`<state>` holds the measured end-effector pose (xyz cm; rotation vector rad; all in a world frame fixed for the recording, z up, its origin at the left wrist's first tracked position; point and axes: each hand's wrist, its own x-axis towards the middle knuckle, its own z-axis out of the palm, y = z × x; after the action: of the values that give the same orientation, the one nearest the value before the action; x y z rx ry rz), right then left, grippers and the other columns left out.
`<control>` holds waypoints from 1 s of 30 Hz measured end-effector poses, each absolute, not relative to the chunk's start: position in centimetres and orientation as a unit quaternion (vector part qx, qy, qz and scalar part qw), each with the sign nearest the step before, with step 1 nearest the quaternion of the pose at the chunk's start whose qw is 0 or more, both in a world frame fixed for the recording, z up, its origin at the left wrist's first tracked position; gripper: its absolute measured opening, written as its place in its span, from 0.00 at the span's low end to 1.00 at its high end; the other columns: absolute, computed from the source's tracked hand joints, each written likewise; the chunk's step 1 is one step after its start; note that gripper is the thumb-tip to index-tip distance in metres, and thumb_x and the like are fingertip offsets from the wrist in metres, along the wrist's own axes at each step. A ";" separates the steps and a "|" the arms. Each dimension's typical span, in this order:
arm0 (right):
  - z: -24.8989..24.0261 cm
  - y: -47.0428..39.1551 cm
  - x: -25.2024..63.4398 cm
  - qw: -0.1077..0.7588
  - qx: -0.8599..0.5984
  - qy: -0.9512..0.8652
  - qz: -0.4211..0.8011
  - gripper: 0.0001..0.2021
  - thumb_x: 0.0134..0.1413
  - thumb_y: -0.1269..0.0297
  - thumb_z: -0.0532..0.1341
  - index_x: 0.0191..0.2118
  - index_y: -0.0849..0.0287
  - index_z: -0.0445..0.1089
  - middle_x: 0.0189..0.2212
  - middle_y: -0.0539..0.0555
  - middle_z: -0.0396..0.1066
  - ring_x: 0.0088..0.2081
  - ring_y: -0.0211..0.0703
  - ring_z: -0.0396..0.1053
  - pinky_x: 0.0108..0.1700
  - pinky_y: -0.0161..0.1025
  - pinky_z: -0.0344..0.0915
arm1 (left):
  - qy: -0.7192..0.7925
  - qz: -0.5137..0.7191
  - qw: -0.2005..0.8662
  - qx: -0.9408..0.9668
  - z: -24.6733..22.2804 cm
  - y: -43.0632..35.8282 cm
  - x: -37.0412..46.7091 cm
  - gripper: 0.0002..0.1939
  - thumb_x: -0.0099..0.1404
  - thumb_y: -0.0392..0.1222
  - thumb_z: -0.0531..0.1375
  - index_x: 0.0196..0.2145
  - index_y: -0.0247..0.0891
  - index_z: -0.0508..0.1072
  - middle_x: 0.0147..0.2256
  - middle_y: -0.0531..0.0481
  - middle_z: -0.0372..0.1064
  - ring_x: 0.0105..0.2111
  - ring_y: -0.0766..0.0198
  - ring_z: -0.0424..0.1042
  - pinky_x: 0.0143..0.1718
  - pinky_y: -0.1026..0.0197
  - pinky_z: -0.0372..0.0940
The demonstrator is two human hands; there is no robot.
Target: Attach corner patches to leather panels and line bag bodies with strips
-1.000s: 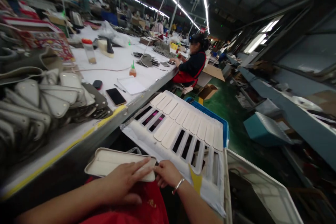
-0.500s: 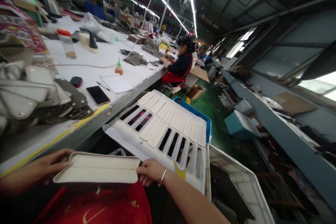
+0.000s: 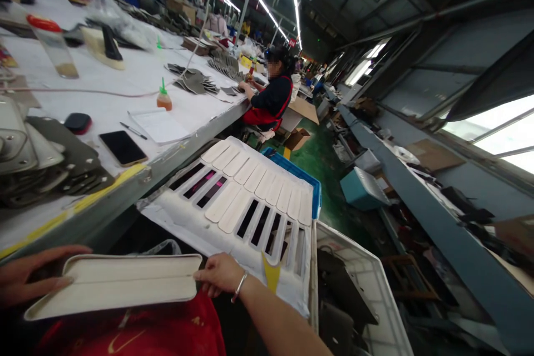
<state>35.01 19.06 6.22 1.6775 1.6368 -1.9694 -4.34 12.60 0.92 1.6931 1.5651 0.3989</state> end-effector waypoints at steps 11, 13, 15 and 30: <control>7.9 20.3 32.5 0.032 0.349 0.914 -0.206 0.08 0.58 0.68 0.54 0.36 0.59 0.71 0.34 0.51 0.73 0.39 0.39 0.69 0.41 0.34 0.61 | 0.358 0.090 0.466 0.804 7.3 19.8 10.9 0.22 0.52 0.32 0.52 0.44 0.40 0.74 0.39 0.51 0.76 0.40 0.59 0.72 0.44 0.61 0.65; 7.5 20.3 32.3 0.043 0.340 0.919 -0.195 0.09 0.59 0.68 0.54 0.35 0.59 0.71 0.33 0.51 0.73 0.38 0.39 0.69 0.39 0.34 0.61 | 0.352 0.088 0.468 0.806 7.1 19.8 10.9 0.20 0.51 0.31 0.51 0.39 0.39 0.76 0.37 0.52 0.76 0.37 0.60 0.73 0.41 0.63 0.65; 7.1 20.4 32.4 0.053 0.330 0.924 -0.183 0.09 0.60 0.67 0.53 0.35 0.59 0.71 0.34 0.51 0.74 0.38 0.39 0.69 0.38 0.34 0.60 | 0.343 0.088 0.473 0.807 7.1 19.5 10.6 0.18 0.54 0.31 0.50 0.36 0.39 0.76 0.37 0.52 0.76 0.37 0.61 0.73 0.40 0.64 0.64; 8.3 21.0 32.1 0.110 0.271 0.941 -0.170 0.18 0.63 0.59 0.47 0.33 0.60 0.71 0.30 0.54 0.74 0.33 0.40 0.69 0.31 0.35 0.56 | 0.360 0.007 0.257 0.897 3.9 16.9 10.6 0.26 0.62 0.29 0.48 0.58 0.39 0.61 0.53 0.42 0.66 0.48 0.55 0.70 0.47 0.56 0.65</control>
<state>32.13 20.96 8.32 0.7959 2.7662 -0.4991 10.60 16.90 3.92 2.4332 0.9753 0.0197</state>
